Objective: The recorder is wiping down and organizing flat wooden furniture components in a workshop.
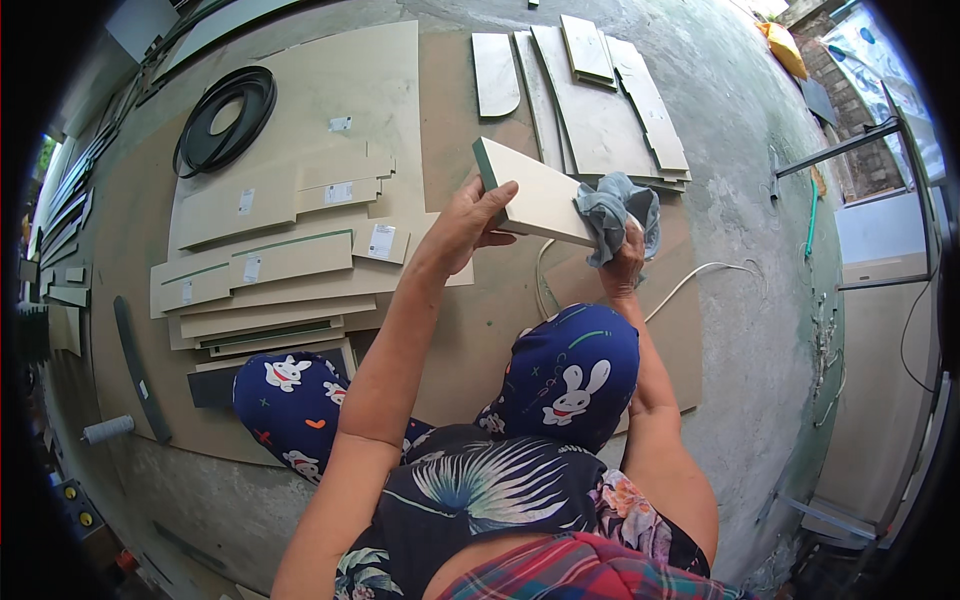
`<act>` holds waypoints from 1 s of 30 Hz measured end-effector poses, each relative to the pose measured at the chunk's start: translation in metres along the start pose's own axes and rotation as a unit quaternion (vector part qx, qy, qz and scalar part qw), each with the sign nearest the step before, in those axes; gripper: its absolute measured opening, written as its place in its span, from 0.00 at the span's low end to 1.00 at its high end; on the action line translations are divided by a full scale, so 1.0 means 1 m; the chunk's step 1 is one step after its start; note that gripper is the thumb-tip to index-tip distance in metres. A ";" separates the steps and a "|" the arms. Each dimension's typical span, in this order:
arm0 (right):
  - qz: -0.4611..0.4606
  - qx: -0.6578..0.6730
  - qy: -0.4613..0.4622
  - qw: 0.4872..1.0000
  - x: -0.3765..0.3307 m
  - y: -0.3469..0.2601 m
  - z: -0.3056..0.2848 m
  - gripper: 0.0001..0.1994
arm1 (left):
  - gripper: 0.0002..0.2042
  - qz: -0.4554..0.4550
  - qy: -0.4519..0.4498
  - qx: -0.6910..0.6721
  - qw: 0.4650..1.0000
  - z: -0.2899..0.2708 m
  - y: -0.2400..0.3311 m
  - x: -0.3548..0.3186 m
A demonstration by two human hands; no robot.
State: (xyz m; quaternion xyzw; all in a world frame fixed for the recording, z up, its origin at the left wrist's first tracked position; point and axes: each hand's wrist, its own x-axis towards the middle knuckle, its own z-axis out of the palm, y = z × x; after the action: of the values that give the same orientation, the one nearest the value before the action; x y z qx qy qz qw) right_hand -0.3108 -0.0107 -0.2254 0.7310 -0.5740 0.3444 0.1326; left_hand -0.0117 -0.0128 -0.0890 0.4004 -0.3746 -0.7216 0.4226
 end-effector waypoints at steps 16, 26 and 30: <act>0.033 0.080 -0.143 0.986 -0.016 -0.006 -0.010 0.22 | 0.17 0.003 0.047 0.070 0.996 -0.010 -0.022 0.010; 0.257 0.383 0.015 0.887 0.062 -0.046 -0.060 0.10 | 0.17 0.033 0.033 0.095 0.994 -0.013 -0.022 0.007; 0.135 0.432 -0.029 0.891 0.097 -0.114 -0.061 0.10 | 0.18 0.023 0.033 0.080 0.996 -0.019 -0.028 0.011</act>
State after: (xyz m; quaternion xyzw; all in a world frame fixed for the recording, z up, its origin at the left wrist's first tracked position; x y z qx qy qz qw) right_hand -0.2166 -0.0123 -0.0946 0.6417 -0.4654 0.5511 -0.2606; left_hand -0.0068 -0.0164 -0.1244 0.4476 -0.4262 -0.6656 0.4182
